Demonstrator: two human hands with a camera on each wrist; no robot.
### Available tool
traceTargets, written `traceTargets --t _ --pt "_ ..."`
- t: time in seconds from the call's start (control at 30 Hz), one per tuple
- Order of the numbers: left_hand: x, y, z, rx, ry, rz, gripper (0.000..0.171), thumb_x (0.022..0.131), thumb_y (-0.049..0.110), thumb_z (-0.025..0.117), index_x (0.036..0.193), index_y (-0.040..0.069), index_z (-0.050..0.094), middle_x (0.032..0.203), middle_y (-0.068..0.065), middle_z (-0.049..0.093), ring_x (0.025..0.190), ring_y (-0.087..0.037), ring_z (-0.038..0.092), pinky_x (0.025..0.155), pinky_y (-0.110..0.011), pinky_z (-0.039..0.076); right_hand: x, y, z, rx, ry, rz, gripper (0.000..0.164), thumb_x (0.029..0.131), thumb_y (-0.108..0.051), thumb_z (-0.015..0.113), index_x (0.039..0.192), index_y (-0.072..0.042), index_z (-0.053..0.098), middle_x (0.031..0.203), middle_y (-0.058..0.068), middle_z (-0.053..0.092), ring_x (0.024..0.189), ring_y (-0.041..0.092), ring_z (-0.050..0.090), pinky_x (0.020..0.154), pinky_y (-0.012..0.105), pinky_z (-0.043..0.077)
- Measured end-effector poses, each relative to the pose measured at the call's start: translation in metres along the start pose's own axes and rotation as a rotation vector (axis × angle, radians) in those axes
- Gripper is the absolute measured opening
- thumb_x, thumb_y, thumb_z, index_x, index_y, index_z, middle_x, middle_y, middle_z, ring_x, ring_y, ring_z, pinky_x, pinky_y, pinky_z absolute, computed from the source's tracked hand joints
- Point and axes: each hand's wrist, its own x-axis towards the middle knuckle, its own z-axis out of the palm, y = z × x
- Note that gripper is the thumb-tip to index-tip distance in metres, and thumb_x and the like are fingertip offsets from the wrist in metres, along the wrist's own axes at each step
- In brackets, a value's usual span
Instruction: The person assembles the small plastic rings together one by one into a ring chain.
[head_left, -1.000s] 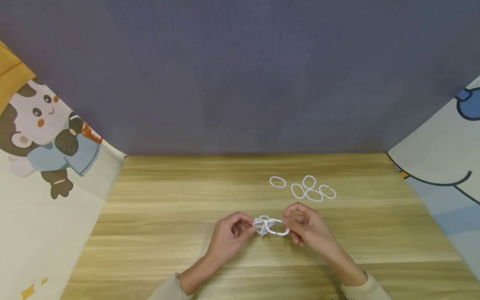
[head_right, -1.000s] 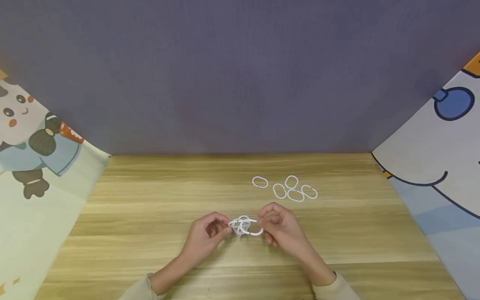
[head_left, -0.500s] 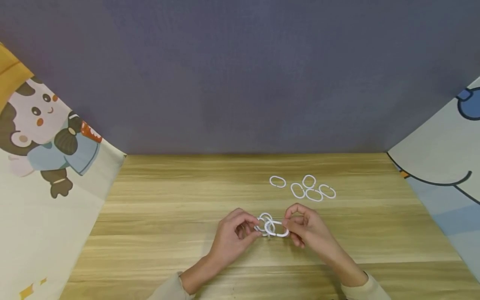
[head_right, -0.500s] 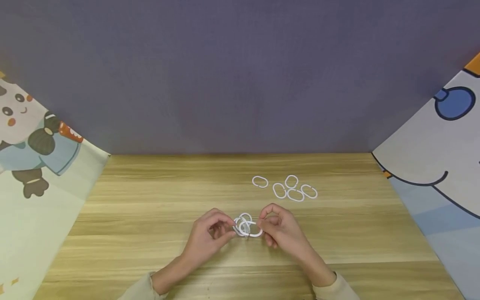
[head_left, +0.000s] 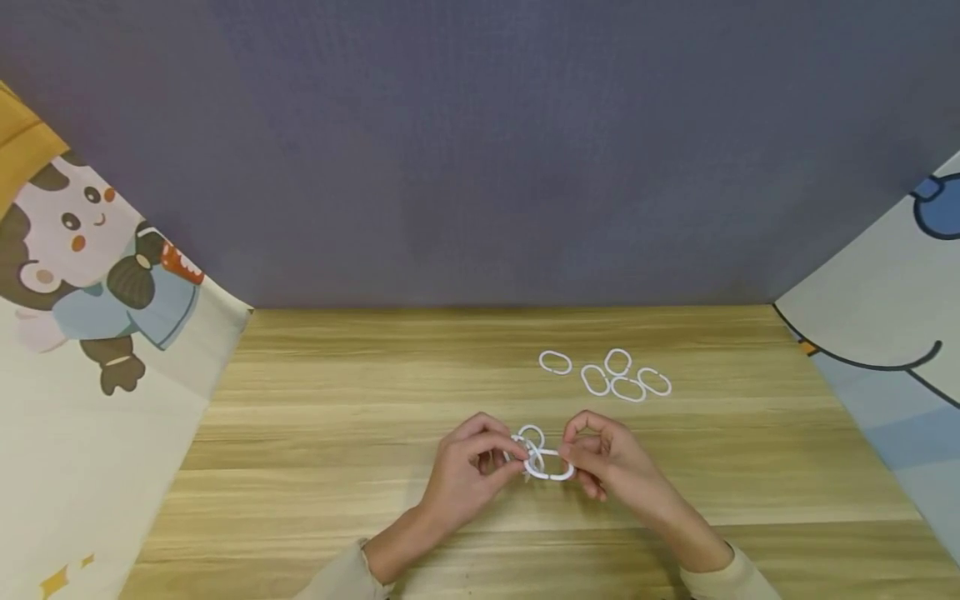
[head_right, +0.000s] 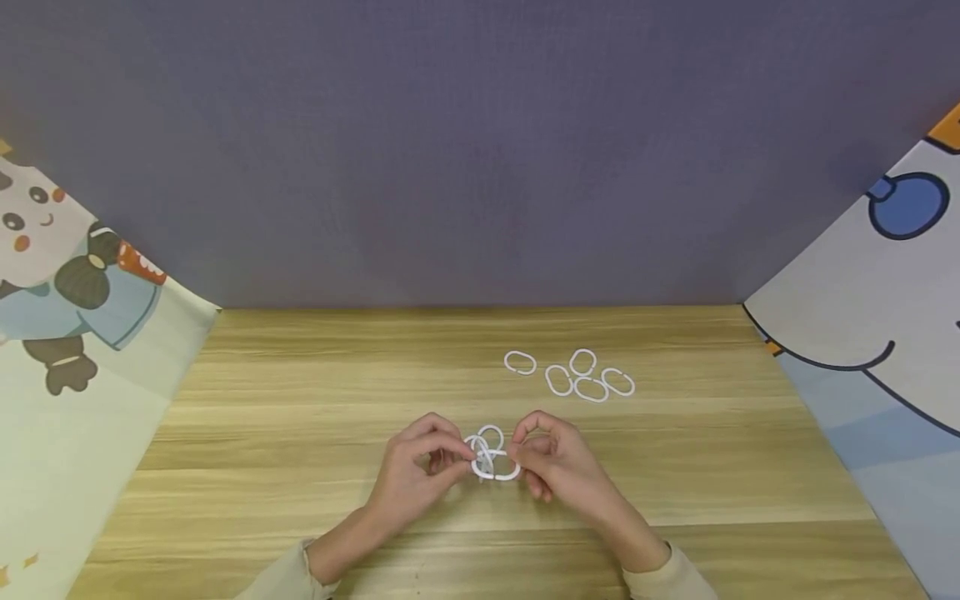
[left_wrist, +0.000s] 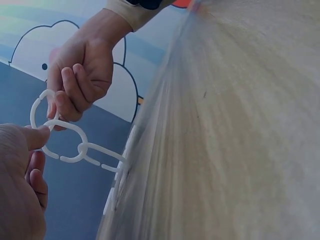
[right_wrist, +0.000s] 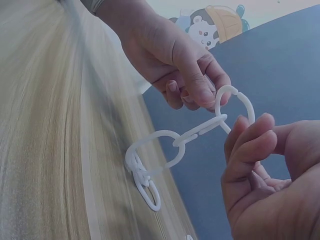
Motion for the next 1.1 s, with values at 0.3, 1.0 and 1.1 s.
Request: traceTargets --t 0.3,1.0,1.1 --pt "0.000 0.000 -0.001 -0.029 -0.022 0.014 0.018 0.087 -0.002 0.091 0.097 0.010 0.082 0.101 -0.003 0.073 0.078 -0.005 0.062 0.059 -0.022 0.054 0.000 0.000 -0.003 0.038 -0.033 -0.038 0.021 0.110 -0.004 0.061 0.114 0.015 0.054 0.078 0.006 0.074 0.055 0.003 0.059 0.047 0.017 0.048" --pt "-0.002 -0.002 -0.005 -0.045 0.059 -0.097 0.019 0.090 -0.001 0.089 0.100 0.011 0.078 0.090 -0.003 0.078 0.070 -0.001 0.057 0.055 -0.020 0.050 -0.006 0.007 -0.038 -0.081 0.176 -0.029 0.025 0.112 -0.002 0.059 0.127 0.018 0.058 0.090 0.012 0.073 0.064 0.009 0.061 0.053 0.021 0.050" --pt "-0.002 -0.001 -0.005 -0.046 0.072 -0.118 0.019 0.090 0.000 0.089 0.099 0.011 0.078 0.092 -0.003 0.078 0.070 -0.002 0.058 0.055 -0.020 0.050 -0.006 0.008 -0.047 -0.121 0.262 -0.001 0.024 0.111 -0.004 0.061 0.126 0.015 0.061 0.089 0.012 0.074 0.063 0.010 0.061 0.052 0.022 0.050"
